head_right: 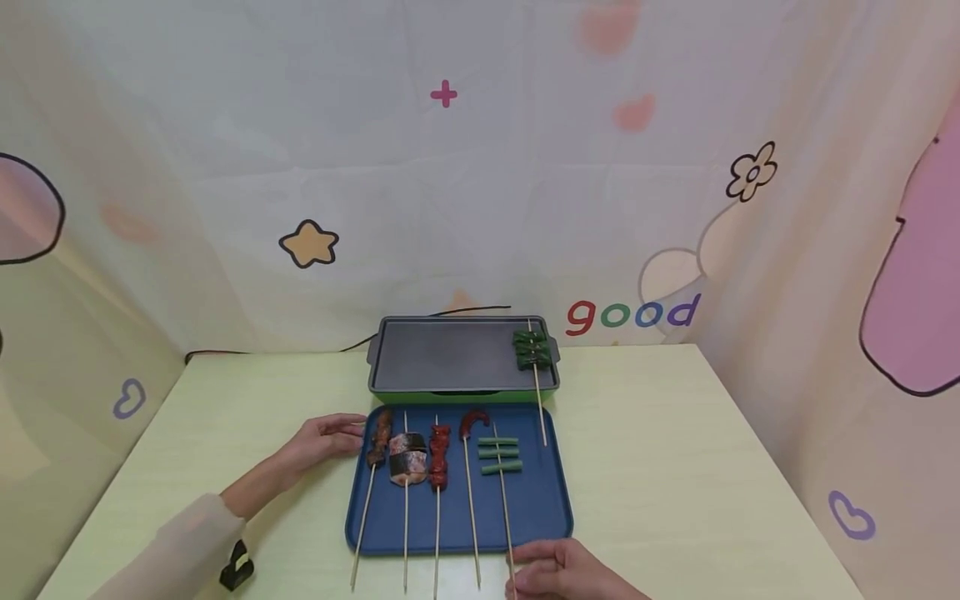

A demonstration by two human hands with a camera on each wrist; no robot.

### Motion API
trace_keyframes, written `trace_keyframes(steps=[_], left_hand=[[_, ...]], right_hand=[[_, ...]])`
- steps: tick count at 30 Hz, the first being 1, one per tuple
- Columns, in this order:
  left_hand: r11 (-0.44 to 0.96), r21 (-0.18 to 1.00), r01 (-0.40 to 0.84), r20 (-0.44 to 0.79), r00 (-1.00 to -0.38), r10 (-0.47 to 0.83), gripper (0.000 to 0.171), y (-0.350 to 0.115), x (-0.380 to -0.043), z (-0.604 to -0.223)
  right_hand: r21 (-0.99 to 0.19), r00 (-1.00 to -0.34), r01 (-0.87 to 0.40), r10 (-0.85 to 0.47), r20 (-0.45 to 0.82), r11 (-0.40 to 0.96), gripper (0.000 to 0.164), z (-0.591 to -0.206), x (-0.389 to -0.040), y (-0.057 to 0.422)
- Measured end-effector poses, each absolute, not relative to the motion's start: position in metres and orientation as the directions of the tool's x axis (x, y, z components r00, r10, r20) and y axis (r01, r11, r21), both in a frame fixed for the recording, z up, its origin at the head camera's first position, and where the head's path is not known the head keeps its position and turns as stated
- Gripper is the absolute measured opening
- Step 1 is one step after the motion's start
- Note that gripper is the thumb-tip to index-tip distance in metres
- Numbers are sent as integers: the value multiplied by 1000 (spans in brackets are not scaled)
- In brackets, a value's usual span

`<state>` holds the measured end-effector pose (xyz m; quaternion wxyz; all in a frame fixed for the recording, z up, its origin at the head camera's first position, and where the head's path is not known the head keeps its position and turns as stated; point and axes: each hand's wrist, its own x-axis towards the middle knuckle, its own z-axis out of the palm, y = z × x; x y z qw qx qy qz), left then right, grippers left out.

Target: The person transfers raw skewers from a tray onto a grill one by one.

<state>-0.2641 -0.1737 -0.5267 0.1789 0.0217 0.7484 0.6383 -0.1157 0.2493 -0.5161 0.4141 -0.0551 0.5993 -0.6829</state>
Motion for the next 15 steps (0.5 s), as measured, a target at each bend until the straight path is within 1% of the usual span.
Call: trace_keyframes(steps=[3,6,7,10,15], left_hand=[[193,961,-196,-239,-943,232,48,-171,-265,-526],[202,961,-190,-235,-944,231,48,-169,-265,-525],[198,962,-190,-234,-945,230,48,-169,-265,-525],[188,963,-193,-235,-943,235,49,-171,-263,-527],[171,964,-202,-239,-942,236,49,-174,-261,-530]], right_hand=[[-860,-655,508,-629,-419,43,49,-513,-116,252],[-860,-669,509,-611,-422,37,46,-512,-115,255],[-853,-667,521,-609,-429,30,45,-512,-114,256],[-862,-671,506,-614,-416,32,44,-515,-113,258],[-891,-679,453,-655,-330,-21,41,-523,-109,265]])
